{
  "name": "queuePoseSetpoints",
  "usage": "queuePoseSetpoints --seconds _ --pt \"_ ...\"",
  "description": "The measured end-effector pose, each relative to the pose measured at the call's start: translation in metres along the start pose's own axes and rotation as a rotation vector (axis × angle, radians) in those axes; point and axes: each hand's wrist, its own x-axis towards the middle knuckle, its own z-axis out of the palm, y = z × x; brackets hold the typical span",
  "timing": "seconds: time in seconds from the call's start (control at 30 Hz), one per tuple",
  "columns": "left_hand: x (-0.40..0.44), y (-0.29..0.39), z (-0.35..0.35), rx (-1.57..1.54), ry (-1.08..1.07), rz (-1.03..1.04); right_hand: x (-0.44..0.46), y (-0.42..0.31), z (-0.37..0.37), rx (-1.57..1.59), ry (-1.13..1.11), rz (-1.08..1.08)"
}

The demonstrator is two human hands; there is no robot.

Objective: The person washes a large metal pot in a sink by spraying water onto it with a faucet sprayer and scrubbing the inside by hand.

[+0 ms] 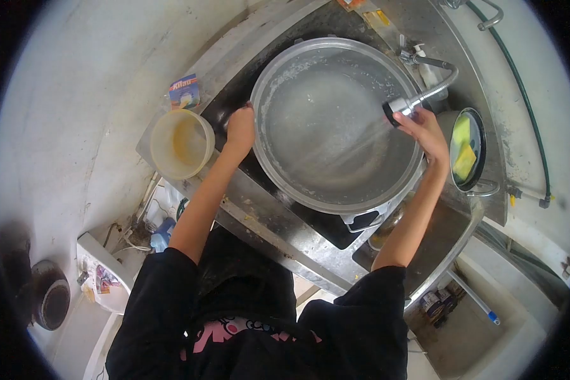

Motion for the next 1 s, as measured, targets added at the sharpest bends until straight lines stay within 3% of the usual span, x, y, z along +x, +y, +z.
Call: queuePoseSetpoints --seconds 0.07,0.2,0.33,0.5,0.7,0.87,1.0 --pt "0.001 0.000 0.004 0.030 -0.007 -0.008 0.019 0.011 0.013 -0.009 0.066 -0.060" --pt "0.002 0.001 -0.001 0.051 -0.046 -0.015 0.054 -0.004 0.070 0.314 0.247 -0.262" --pt "0.001 -0.001 -0.002 -0.039 -0.042 -0.060 0.070 -0.014 0.084 0.270 0.331 -0.284" --pt "0.002 -0.001 -0.003 0.012 -0.025 -0.017 0.046 -0.009 0.060 0.225 0.195 -0.218" --pt "0.003 -0.002 0.000 0.015 0.004 -0.007 0.045 -0.016 0.071 0.136 0.246 -0.172" --pt "0.004 -0.002 -0.002 0.003 -0.035 -0.012 0.030 -0.010 0.042 0.088 0.104 -0.107" --pt "0.002 0.003 -0.003 0.022 0.014 -0.010 0.020 -0.009 0.043 0.191 0.132 -0.161"
